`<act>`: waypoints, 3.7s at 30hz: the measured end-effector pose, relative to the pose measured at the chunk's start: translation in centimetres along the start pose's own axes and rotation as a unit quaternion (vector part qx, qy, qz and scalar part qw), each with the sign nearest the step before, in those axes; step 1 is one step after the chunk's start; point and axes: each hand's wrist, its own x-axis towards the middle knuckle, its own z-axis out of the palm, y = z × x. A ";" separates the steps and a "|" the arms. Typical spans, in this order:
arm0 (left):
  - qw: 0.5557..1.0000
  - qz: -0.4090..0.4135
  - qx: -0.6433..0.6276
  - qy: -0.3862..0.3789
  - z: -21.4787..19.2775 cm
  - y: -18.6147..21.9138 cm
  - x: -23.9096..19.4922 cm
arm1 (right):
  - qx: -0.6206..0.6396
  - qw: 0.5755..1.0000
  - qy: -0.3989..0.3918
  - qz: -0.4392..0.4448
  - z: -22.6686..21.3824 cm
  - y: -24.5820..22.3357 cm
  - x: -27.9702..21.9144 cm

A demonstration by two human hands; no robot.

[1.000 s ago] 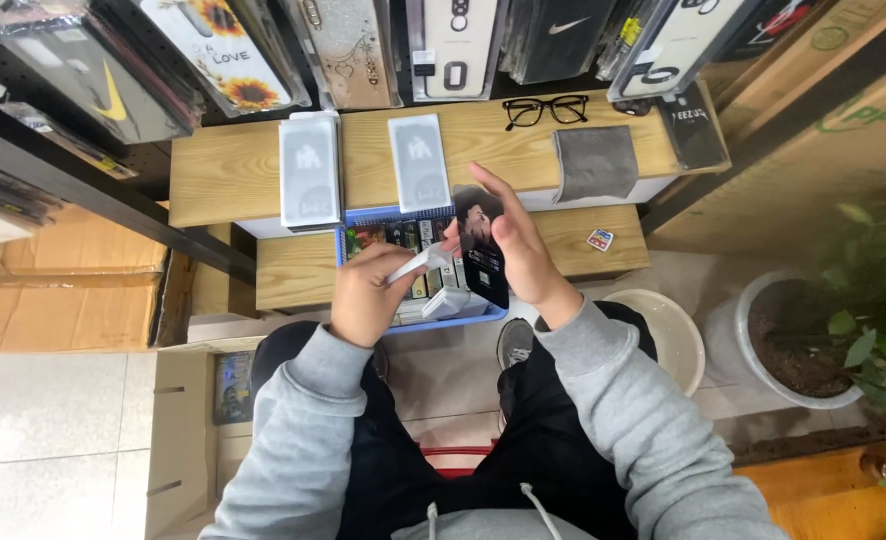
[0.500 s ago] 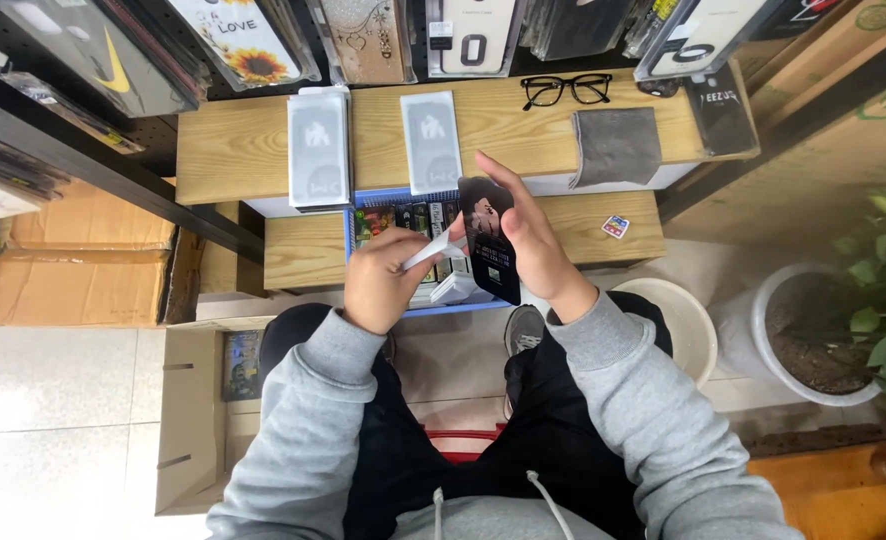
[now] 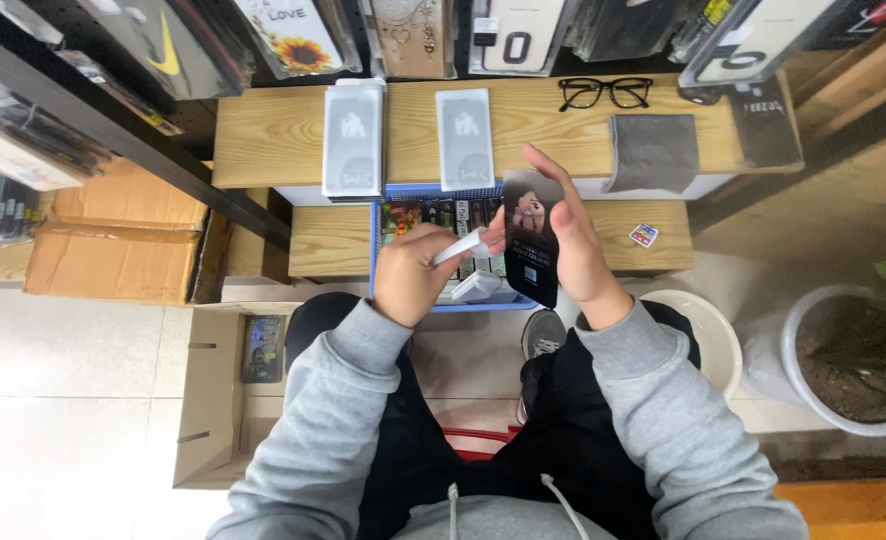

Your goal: The person removes a black phone case from a white sleeve, wipes it with a cloth, and places it back into the sleeve. They repeat this process with a second identical case, then place both packaged cases into a blue basket.

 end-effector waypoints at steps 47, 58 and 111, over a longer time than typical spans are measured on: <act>0.980 -0.121 -0.140 0.074 1.9 -0.2 -0.5 | 0.066 0.950 0.300 0.063 1.2 -0.3 0.6; 0.994 -0.039 -0.067 0.072 1.8 0.3 -0.6 | 0.014 0.930 0.363 0.055 1.1 0.6 0.9; 0.890 -0.239 -0.382 -0.066 0.2 1.3 0.0 | -0.306 0.949 0.077 0.025 1.7 0.5 -0.6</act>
